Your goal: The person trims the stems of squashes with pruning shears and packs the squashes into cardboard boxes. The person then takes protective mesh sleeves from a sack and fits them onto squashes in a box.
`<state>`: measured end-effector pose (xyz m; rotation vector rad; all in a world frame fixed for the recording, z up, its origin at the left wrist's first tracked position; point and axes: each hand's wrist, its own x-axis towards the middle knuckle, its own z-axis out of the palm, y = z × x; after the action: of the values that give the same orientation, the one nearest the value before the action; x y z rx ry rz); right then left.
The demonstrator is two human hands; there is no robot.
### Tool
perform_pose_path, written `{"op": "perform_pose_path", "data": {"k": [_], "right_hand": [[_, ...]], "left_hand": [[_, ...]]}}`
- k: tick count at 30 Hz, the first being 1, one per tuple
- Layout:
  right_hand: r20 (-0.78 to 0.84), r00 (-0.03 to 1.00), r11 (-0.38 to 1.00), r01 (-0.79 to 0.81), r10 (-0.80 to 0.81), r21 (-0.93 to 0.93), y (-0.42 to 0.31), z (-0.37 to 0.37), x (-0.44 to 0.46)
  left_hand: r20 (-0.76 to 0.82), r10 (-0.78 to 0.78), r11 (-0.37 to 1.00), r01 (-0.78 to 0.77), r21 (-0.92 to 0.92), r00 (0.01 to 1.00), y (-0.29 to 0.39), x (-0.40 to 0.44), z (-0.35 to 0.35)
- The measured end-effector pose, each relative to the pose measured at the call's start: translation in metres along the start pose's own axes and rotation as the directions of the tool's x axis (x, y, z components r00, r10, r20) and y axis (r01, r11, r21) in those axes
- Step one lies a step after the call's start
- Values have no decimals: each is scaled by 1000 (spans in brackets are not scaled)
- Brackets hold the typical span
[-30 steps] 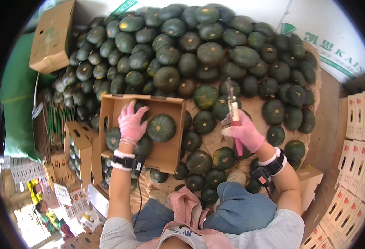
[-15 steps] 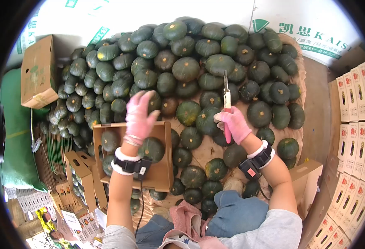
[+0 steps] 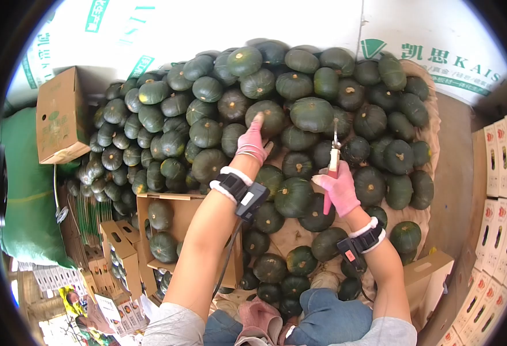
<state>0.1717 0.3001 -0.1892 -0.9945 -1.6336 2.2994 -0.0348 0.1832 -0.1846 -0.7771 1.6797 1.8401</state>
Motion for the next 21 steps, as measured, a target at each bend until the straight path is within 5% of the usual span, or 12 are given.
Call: {"op": "perform_pose_path", "data": {"k": [6,9,12,15,16,17,18,20,21], "right_hand": [[42,999,998,27,-30,54,-15,1,-15],[94,992,996,78,-81,38,-18,-1,-23],[117,981,987,147,-153,60,-20,-3,-33],[127,979,986,147,-157,81,-29,-5,-44],[123,988,995,85,-91,52,-39,-4,-52],[139,988,998,66,-67,11,-46,-1,-58],[154,987,998,48,-42,-30,-53,1,-65],[254,959,966,176,-125,-191,-46,-4,-66],[321,929,915,284,-187,-287,-40,-6,-67]], "left_hand": [[-150,327,906,-265,330,933,-14,13,7],[-27,711,644,-635,427,703,-22,-4,9],[7,640,702,-589,402,768,-13,-18,0],[-4,437,891,-432,139,900,-23,-16,-27],[210,245,965,-217,-144,947,-18,-41,-40],[512,267,900,-21,-435,817,-25,-53,-54],[655,217,712,342,-613,724,-23,-87,-61],[878,311,592,648,-479,364,-37,-120,-95],[907,250,720,561,-409,339,-40,-130,-108]]}}
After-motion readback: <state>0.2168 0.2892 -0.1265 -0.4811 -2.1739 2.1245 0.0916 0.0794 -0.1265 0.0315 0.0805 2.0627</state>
